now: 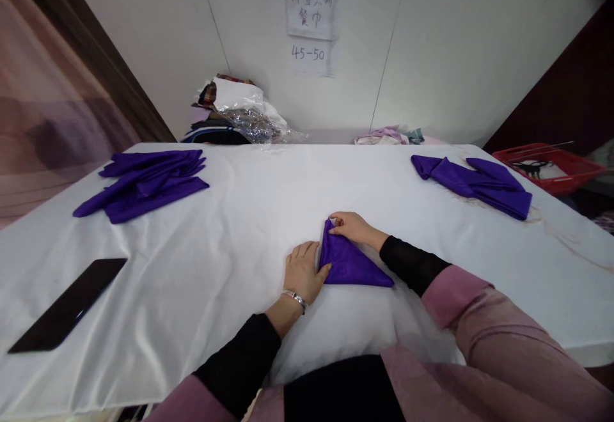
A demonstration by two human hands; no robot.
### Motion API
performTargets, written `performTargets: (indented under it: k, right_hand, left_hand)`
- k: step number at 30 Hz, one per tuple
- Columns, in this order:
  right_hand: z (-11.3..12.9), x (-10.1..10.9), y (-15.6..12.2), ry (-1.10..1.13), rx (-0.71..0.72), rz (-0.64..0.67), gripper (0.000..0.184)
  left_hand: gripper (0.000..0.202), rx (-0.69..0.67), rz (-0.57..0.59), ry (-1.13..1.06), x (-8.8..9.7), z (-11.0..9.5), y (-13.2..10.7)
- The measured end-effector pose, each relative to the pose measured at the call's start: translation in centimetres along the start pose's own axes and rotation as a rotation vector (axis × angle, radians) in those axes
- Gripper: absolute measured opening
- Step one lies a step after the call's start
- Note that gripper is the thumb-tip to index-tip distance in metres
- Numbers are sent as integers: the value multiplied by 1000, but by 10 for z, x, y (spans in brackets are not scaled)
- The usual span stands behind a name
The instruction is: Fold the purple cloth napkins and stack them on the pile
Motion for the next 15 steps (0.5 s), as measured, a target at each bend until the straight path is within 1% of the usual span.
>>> performTargets:
  k: [1, 3, 6, 10, 15]
  right_hand:
    - [0, 0, 3, -5, -2, 27, 41]
    - [1, 1, 8, -9, -1, 62, 39]
    - [2, 2, 14, 1, -1, 71, 28]
    - [5, 0, 19, 22, 4, 20, 11]
    - [11, 4, 13, 119, 20, -38, 10]
  left_hand:
    - [43, 3, 0, 1, 0, 1, 0]
    - [34, 3, 7, -2, 0, 2, 1]
    - [24, 5, 15, -30, 0, 2, 1]
    - [19, 21, 20, -65, 0, 1, 1]
    - [15, 23, 21, -119, 3, -1, 2]
Point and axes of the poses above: each hand's wrist, its own y-axis towards the middle knuckle, its own x-axis out of the back of the hand, z = x × y, the point moved 7 cm from there along y, towards the middle knuckle, and after that the axes turned 9 degrees about x, right-handed, at the moved point
